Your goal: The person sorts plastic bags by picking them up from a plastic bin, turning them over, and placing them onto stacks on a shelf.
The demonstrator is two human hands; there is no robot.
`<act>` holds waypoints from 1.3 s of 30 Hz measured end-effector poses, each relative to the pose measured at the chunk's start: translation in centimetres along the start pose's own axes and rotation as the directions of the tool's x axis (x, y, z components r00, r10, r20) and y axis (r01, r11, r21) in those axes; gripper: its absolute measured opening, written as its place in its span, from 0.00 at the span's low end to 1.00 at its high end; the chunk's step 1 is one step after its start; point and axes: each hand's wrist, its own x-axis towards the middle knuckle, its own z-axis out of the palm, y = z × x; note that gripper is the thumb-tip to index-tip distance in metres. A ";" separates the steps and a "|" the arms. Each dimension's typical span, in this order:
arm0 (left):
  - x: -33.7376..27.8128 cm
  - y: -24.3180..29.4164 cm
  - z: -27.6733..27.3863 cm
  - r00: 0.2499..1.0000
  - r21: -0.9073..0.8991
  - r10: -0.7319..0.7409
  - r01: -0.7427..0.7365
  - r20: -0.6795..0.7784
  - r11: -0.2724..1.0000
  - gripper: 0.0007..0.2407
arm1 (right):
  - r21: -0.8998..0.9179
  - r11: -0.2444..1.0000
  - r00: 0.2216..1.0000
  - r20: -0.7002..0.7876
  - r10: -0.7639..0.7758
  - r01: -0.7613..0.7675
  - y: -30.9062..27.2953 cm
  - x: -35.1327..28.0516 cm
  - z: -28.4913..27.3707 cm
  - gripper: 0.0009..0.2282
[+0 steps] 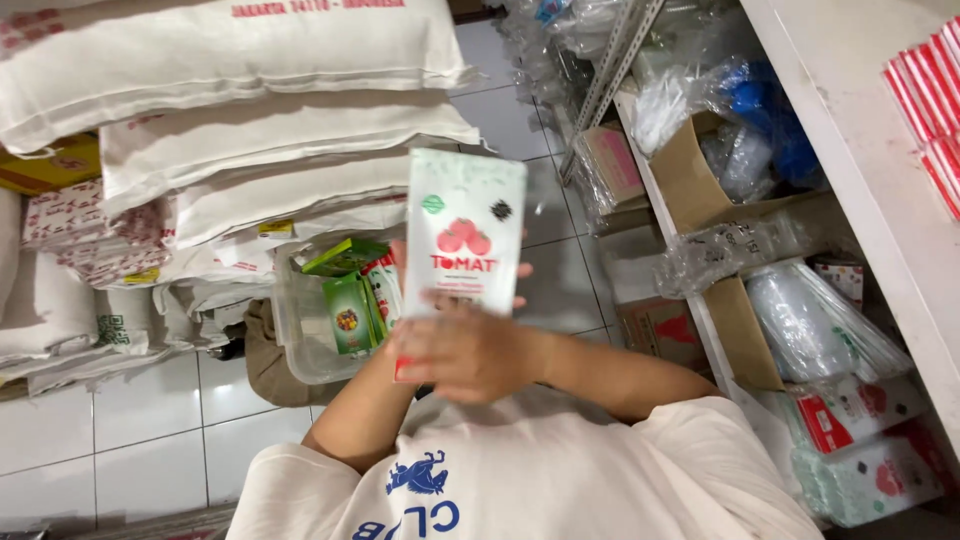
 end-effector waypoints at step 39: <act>21.7 -20.3 -10.3 0.927 0.630 0.213 -0.030 0.307 -0.776 0.30 | 0.979 0.202 0.147 -0.198 0.969 -0.017 3.1 -28.2 -4.7 0.54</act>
